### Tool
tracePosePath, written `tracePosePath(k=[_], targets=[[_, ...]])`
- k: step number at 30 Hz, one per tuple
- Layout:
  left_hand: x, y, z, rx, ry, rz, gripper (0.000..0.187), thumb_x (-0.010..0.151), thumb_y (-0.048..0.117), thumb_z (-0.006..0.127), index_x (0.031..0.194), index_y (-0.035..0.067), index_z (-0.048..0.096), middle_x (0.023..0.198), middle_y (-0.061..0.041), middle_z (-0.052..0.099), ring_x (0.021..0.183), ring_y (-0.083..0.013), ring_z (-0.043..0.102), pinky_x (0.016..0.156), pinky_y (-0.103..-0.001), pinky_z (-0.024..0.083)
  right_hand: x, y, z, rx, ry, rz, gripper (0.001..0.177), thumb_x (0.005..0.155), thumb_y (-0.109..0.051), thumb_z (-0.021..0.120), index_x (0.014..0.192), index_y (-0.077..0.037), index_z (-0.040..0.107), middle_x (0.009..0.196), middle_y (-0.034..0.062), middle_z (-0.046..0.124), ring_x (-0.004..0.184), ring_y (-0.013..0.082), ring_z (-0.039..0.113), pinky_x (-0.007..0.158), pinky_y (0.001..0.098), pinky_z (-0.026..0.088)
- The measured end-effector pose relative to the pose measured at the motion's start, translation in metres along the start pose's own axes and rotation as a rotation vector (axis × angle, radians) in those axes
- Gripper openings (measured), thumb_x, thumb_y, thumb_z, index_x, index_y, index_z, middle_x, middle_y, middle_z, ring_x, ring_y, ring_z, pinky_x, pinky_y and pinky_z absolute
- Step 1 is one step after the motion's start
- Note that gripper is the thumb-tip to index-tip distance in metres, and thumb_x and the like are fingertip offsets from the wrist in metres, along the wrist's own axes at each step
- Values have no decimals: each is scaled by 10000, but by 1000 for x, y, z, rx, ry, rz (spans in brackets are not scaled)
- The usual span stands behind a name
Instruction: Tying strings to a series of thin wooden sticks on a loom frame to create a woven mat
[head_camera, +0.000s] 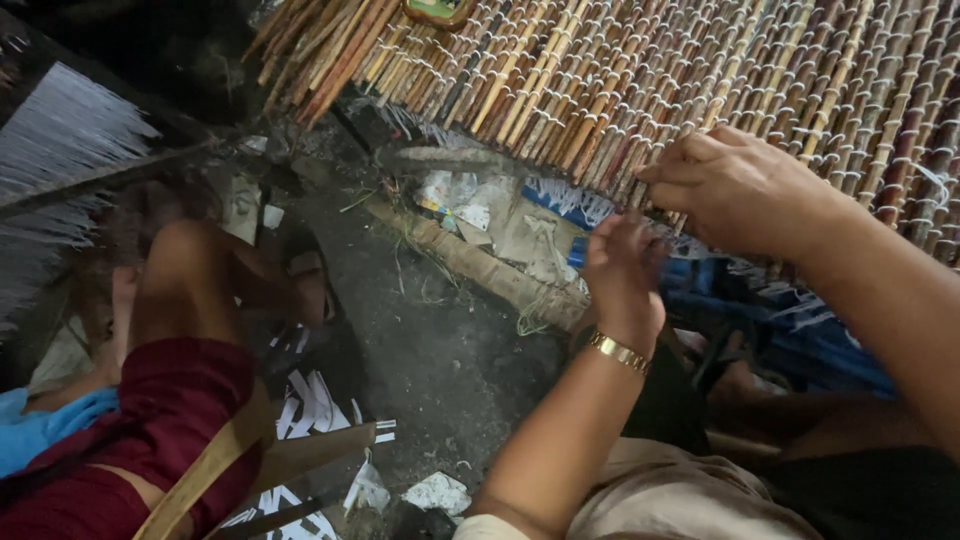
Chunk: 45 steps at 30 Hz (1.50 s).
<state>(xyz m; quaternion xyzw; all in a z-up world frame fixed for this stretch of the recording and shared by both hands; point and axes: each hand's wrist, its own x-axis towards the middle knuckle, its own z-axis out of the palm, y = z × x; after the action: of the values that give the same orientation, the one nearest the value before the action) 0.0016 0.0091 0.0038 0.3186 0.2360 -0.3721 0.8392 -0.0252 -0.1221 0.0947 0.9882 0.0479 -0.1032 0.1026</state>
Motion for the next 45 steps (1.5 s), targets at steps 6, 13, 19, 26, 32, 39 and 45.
tracePosePath(k=[6,13,19,26,32,39,45], targets=[[3,10,2,17,57,46,232,988,169,691,1205,117,626,913,-39,651,838,-126,649,708,-224,575,0,-3,3,24,-89,60,404,859,-119,635,1231,-274,675,1479,-84,574,1383,168,480,1139,410,429],[-2,8,5,17,57,6,210,994,165,679,1188,128,608,1037,-71,677,908,-152,673,785,-260,598,-2,-2,12,71,64,62,424,896,-149,620,1308,-247,593,1312,-3,674,1271,214,580,1127,407,471],[4,1,2,-23,24,30,180,998,159,681,1156,124,602,1012,-84,677,886,-153,681,759,-261,602,2,-5,3,44,52,50,646,867,-159,627,1479,-326,504,1405,-57,601,1195,217,579,1068,416,473],[0,6,4,-33,29,16,164,990,134,688,1131,124,606,979,-80,672,887,-160,673,789,-283,591,8,-9,-7,-1,33,51,529,930,-218,582,1444,-333,524,1319,-51,626,1078,205,630,1010,395,522],[11,5,-6,18,48,23,187,1012,155,659,1193,132,620,1019,-62,664,925,-143,664,764,-253,590,9,-7,0,-157,25,31,571,908,-341,608,1463,-344,473,1332,-36,605,1087,198,618,1007,389,533],[4,22,-14,10,67,57,256,989,162,669,1230,98,612,1019,-78,642,954,-195,640,846,-291,569,11,7,19,-144,164,-92,645,798,-239,668,1410,-368,511,1620,-62,432,1368,262,489,1091,425,472],[10,14,-67,162,138,49,247,1008,174,621,1247,124,659,1174,-60,700,1038,-190,680,898,-301,585,19,6,9,-85,67,-72,652,822,-110,611,1406,-378,505,1591,-111,452,1289,227,524,1095,419,458]])
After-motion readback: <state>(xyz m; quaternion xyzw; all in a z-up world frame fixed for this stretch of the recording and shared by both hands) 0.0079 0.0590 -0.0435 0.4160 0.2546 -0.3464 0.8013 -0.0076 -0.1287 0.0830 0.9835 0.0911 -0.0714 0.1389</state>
